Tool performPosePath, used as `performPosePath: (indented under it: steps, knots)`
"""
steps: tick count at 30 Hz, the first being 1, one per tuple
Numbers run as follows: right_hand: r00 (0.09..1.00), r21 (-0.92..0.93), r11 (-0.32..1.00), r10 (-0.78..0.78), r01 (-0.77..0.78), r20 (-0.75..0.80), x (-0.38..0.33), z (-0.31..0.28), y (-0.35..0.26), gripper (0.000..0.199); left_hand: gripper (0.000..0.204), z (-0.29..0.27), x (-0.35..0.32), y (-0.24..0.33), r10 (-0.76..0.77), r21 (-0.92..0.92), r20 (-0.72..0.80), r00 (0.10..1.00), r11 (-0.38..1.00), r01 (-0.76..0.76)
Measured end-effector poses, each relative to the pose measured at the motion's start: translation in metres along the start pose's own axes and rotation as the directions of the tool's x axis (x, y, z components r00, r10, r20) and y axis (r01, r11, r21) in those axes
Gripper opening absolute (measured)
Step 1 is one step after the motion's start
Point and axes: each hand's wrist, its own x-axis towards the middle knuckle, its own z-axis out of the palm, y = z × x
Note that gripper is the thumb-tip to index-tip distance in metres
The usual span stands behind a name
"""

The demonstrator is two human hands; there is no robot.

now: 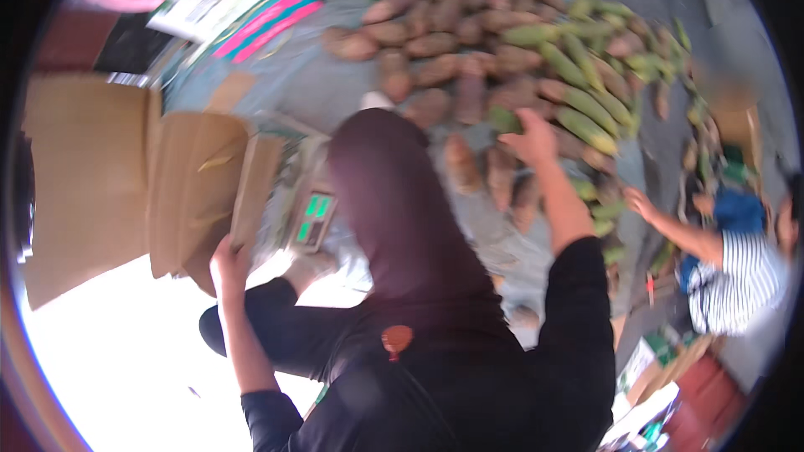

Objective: Pack produce into boxes and weigh them on a digital scale.

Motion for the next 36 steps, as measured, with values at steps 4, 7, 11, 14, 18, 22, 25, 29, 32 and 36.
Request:
performPosePath:
  steps: [4,7,11,14,18,22,25,29,32,36]
  knots:
    - [0.957,0.153,0.946,-0.274,0.287,-0.097,0.032,-0.055,-0.079,0.056,0.027,0.003,-0.009,0.009,0.172,0.018,-0.147,0.974,0.985,-0.171]
    - [0.844,0.168,0.83,-0.504,0.532,-0.181,0.027,-0.097,-0.185,0.052,0.028,0.005,-0.021,0.004,0.215,0.151,-0.17,0.962,0.97,-0.19]
    - [0.562,0.224,0.523,-0.806,0.823,-0.185,-0.014,-0.119,-0.325,0.05,0.036,0.011,-0.028,-0.005,0.263,0.293,-0.167,0.95,0.934,-0.207]
    - [0.33,0.207,0.292,-0.926,0.934,-0.185,-0.041,-0.095,-0.393,0.049,0.036,0.016,-0.027,-0.007,0.339,0.308,-0.206,0.918,0.913,-0.268]
    - [0.206,0.225,0.181,-0.974,0.957,-0.093,-0.078,-0.024,-0.457,0.044,0.036,0.01,-0.034,-0.001,0.372,0.331,-0.255,0.893,0.901,-0.281]
    - [0.124,0.149,0.125,-0.992,0.981,0.022,-0.112,0.038,-0.491,0.04,0.024,0.022,-0.029,-0.014,0.386,0.342,-0.249,0.888,0.893,-0.292]
    - [0.14,0.117,0.134,-0.989,0.984,-0.041,-0.124,0.092,-0.499,0.01,0.012,0.035,-0.022,-0.017,0.401,0.305,-0.213,0.891,0.893,-0.329]
    - [0.227,0.259,0.2,-0.971,0.945,-0.078,-0.148,0.111,-0.51,0.011,0.019,0.04,-0.022,-0.041,0.299,0.256,-0.218,0.929,0.936,-0.241]
    - [0.245,0.281,0.233,-0.969,0.931,-0.008,-0.131,0.035,-0.502,0.018,0.027,0.026,-0.023,-0.019,0.303,0.252,-0.315,0.9,0.94,-0.228]
    - [0.374,0.25,0.371,-0.927,0.894,0.039,-0.086,-0.071,-0.429,0.02,0.035,0.028,-0.02,-0.016,0.338,0.165,-0.276,0.9,0.939,-0.302]
